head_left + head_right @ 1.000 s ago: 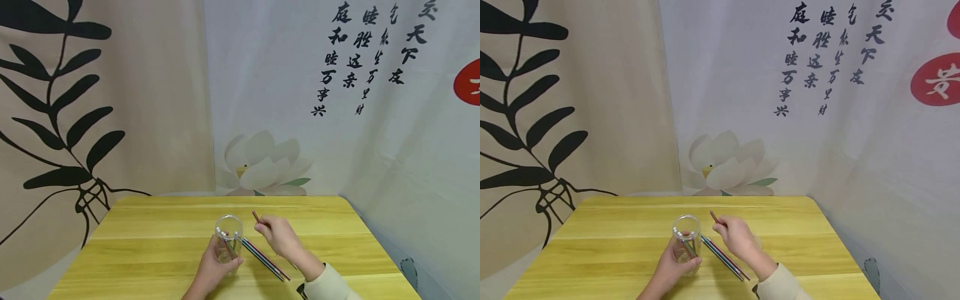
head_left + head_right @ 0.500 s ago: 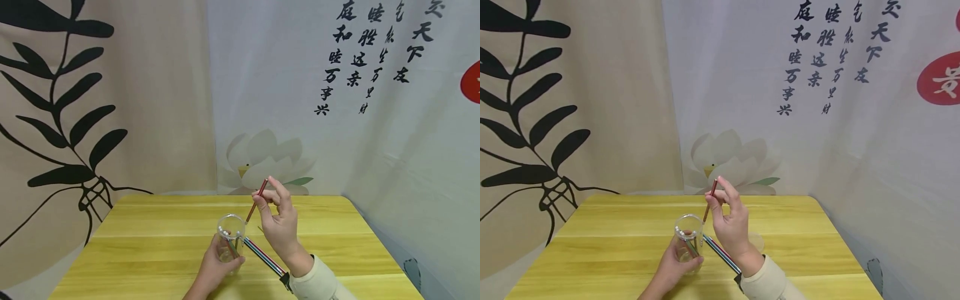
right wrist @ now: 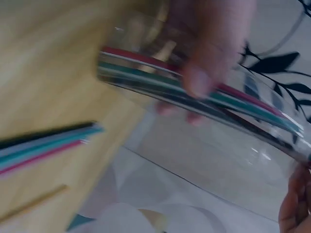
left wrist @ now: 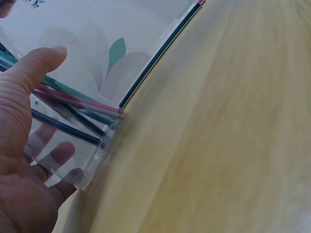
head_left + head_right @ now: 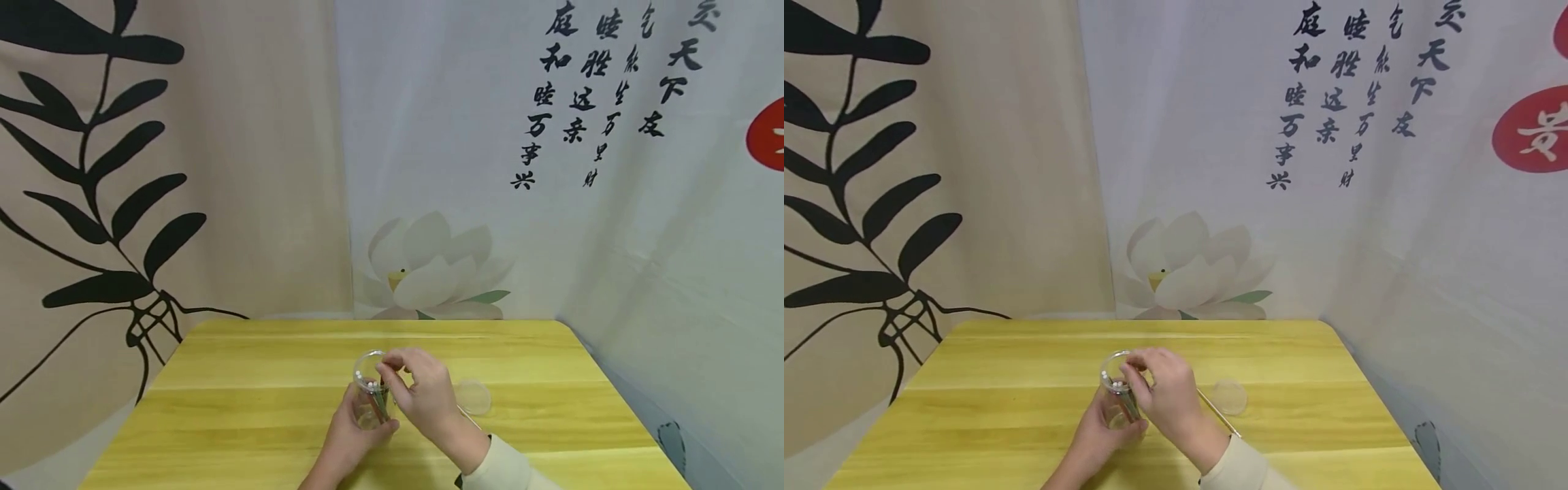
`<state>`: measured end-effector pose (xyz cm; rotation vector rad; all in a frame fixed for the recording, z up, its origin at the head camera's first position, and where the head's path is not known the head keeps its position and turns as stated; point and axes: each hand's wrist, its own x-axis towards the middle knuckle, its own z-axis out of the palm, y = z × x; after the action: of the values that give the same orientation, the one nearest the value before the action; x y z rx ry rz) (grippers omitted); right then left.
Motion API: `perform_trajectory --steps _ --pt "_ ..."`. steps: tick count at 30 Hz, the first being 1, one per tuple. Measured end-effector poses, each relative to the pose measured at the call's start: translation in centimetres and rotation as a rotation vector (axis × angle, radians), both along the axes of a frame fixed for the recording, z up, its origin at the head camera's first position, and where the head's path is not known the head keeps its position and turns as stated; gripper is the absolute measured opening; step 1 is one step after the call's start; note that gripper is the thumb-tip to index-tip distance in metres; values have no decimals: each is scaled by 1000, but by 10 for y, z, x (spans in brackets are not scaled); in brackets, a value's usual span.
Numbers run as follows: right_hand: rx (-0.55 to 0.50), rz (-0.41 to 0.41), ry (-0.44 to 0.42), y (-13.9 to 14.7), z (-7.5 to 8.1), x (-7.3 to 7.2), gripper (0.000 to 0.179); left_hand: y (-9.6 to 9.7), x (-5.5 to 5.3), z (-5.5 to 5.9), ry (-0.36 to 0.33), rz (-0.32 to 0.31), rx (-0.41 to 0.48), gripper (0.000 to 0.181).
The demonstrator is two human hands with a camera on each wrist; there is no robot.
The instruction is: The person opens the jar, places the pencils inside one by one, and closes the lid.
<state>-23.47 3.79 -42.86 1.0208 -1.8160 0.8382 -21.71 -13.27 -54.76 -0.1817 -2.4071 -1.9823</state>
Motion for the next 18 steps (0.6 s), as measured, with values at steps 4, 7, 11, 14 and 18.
perform_trajectory --steps 4,7,11,14,18 --pt "73 -88 42 3 -11 -1 7 1 0 -1 16 3 20 89" --pt "60 -103 -3 9 -15 -2 6 3 0 -1 12 16 24 89" --pt "67 -153 -217 21 -22 -3 7 4 0 -1 -10 26 7 86" --pt "244 -270 -529 32 -30 -4 17 4 0 -1 -23 25 -4 88" --pt "585 -373 -915 44 -43 -7 54 2 1 -2 -25 28 -11 93"
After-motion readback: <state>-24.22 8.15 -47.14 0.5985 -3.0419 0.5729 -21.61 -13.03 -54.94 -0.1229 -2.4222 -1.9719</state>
